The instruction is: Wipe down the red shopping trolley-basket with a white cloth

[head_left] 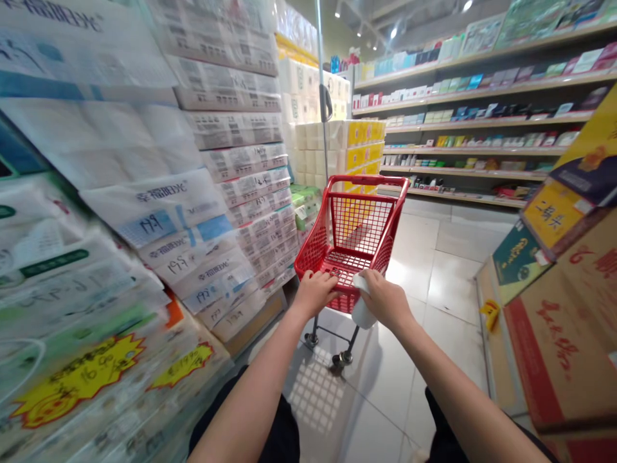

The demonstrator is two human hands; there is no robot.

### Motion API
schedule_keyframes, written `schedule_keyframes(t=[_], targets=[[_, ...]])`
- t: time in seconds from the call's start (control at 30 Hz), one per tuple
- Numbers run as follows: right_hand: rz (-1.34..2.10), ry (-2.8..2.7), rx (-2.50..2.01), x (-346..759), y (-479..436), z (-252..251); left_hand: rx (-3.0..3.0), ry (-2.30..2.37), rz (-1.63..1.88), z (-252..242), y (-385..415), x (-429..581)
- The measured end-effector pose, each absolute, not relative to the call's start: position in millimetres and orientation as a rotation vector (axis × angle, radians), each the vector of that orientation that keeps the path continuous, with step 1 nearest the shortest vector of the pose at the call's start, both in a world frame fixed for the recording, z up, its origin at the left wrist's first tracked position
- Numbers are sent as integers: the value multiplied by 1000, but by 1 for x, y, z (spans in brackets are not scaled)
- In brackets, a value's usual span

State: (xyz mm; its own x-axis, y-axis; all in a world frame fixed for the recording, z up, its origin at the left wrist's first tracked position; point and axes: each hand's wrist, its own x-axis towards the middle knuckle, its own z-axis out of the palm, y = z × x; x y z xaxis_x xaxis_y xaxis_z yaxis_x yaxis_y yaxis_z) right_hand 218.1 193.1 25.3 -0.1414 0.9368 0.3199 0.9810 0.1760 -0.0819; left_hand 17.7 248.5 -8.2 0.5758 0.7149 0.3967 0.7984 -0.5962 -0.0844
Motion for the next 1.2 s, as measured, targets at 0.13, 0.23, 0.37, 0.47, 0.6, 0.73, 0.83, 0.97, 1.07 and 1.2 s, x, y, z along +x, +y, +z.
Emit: schedule_keyframes(t=[0.13,0.23,0.37,0.47,0.6,0.73,0.83,0.97,1.07,1.2], targets=[[-191,-2250,-1743,208,182,20,-2534,-1270,-492,-9,249,23],[-164,-2230,-1739,215,182,18,-2566,-1276,-509,-8,249,25],[-135,-2111,-1768,244,193,23,-2668,-1257,-553,-7,247,29],[-85,-2036,-1763,256,199,26,-2738,-1217,-613,-5,242,31],[-35,-2026,-1715,245,195,22,-2766,-1205,-648,-2,237,26],[-34,-2124,-1643,223,187,11,-2705,-1279,-674,4,232,21],[45,-2172,-1570,214,184,5,-2699,-1235,-713,9,227,25],[81,-2277,-1471,216,188,8,-2815,-1203,-718,10,222,35],[53,-2241,-1489,226,197,13,-2865,-1213,-772,9,222,37],[69,-2015,-1566,245,217,16,-2845,-1217,-827,8,221,37]])
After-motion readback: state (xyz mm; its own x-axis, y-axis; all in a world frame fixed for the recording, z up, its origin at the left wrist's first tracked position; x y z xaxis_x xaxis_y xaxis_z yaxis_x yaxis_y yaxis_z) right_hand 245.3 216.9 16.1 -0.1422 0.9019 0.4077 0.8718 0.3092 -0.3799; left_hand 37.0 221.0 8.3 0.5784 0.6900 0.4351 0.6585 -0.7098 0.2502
